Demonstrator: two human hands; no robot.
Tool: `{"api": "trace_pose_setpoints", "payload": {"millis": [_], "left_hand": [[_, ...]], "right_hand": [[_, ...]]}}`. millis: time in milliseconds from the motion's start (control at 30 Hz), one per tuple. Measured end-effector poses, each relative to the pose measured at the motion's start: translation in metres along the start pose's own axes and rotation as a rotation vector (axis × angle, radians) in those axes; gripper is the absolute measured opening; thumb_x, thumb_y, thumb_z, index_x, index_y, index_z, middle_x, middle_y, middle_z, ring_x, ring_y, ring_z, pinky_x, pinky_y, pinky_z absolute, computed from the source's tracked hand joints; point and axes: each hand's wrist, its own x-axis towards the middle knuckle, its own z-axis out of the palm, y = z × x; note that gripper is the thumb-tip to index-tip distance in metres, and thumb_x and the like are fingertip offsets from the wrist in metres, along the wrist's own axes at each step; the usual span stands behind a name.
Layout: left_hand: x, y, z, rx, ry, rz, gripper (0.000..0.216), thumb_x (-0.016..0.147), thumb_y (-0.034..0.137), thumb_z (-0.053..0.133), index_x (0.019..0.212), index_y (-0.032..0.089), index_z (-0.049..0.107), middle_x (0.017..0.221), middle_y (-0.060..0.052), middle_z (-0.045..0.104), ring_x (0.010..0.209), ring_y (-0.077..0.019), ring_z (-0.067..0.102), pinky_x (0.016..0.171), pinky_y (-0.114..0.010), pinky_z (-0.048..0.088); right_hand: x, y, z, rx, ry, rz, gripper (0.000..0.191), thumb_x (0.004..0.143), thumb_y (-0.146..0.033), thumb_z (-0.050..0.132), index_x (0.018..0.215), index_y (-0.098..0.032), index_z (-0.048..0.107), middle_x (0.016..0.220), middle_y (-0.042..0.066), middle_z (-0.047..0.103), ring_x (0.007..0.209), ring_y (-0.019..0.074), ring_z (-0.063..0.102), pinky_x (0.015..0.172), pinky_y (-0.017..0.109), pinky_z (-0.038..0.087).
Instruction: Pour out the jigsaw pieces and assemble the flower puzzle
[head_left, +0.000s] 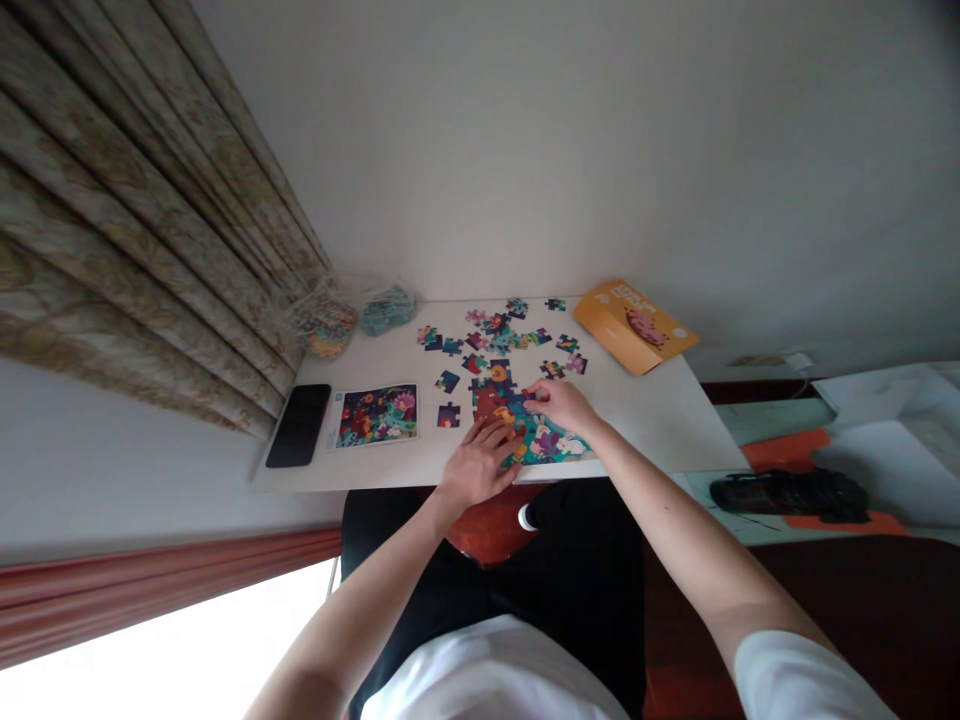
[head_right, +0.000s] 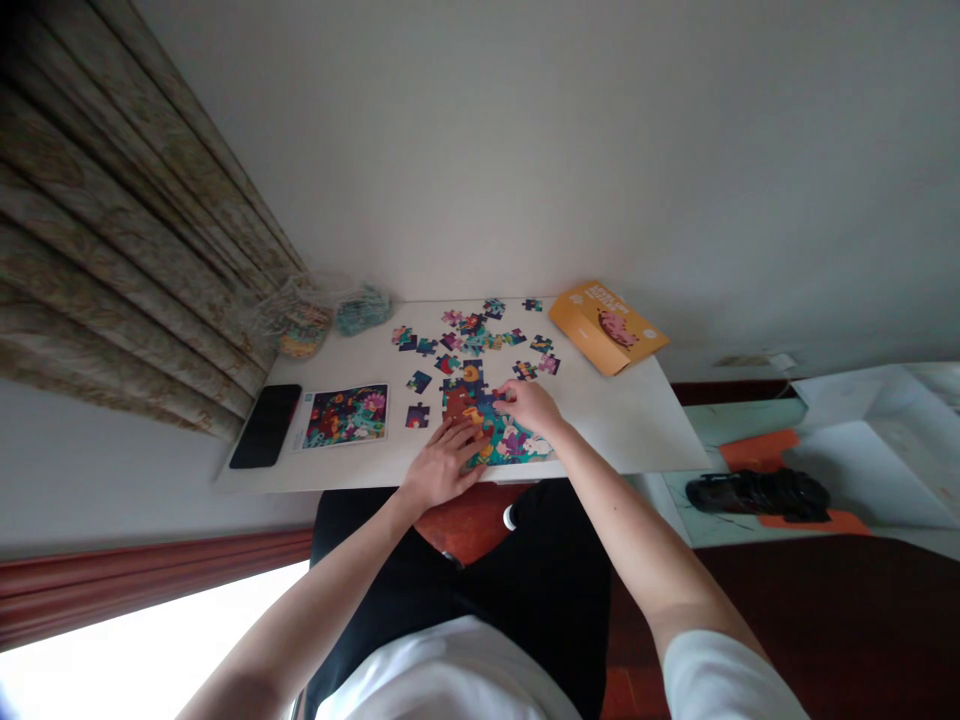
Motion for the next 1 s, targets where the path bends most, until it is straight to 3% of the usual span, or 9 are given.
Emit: {"api": "trace_pose_setpoints", "payload": {"millis": [300,400,533,700,900,1000], "left_hand": [[0.000,-0.001,0.000,0.012,-0.016,0.010,0.042,0.102,0.041,0.057,0.140,0.024,0.065,0.145,-0.010,0.063,0.141,-0.0287,0.053,0.126,-0.052,0.032],[0.000,-0.001,0.000,0.009,-0.005,0.010,0.042,0.102,0.041,0.058,0.139,0.025,0.065,0.143,-0.010,0.064,0.140,-0.0282,0.054,0.127,-0.052,0.032],[0.000,-0.001,0.001,0.018,-0.012,0.013,0.041,0.102,0.041,0.057,0.140,0.026,0.064,0.144,-0.009,0.064,0.142,-0.0286,0.052,0.126,-0.053,0.032],[-0.001,0.000,-0.001,0.029,-0.009,0.009,0.045,0.101,0.042,0.058,0.141,0.023,0.063,0.143,-0.012,0.064,0.140,-0.0297,0.053,0.126,-0.054,0.032],[0.016,-0.004,0.000,0.011,0.013,-0.005,0.039,0.102,0.043,0.056,0.134,0.021,0.066,0.137,-0.012,0.067,0.131,-0.0290,0.059,0.119,-0.050,0.040],[0.030,-0.007,0.009,0.032,0.016,-0.001,0.046,0.103,0.042,0.052,0.141,0.017,0.061,0.147,-0.015,0.060,0.141,-0.0303,0.053,0.123,-0.052,0.035]], "right_hand": [[-0.012,-0.007,0.008,-0.178,0.134,-0.051,0.023,0.092,-0.043,0.072,0.105,-0.024,0.075,0.084,0.003,0.075,0.073,0.0195,0.067,0.066,0.028,0.045],[-0.017,-0.003,0.008,-0.136,0.232,-0.086,0.027,0.096,-0.045,0.067,0.108,-0.022,0.075,0.095,0.007,0.076,0.082,0.0222,0.069,0.076,0.032,0.052],[-0.036,0.001,0.014,-0.158,0.352,-0.226,0.035,0.102,-0.045,0.056,0.119,-0.021,0.074,0.118,0.014,0.075,0.114,0.0294,0.067,0.103,0.044,0.052],[-0.062,0.001,0.033,-0.328,0.213,-0.303,0.042,0.106,-0.035,0.046,0.141,-0.024,0.065,0.149,0.011,0.062,0.143,0.0333,0.052,0.120,0.062,0.034],[-0.063,-0.001,0.033,-0.330,0.155,-0.290,0.041,0.105,-0.032,0.045,0.141,-0.026,0.065,0.151,0.009,0.060,0.144,0.0345,0.050,0.119,0.066,0.032],[-0.062,0.001,0.033,-0.277,0.157,-0.291,0.042,0.104,-0.028,0.045,0.141,-0.028,0.064,0.151,0.009,0.061,0.144,0.0335,0.051,0.120,0.067,0.030]]}}
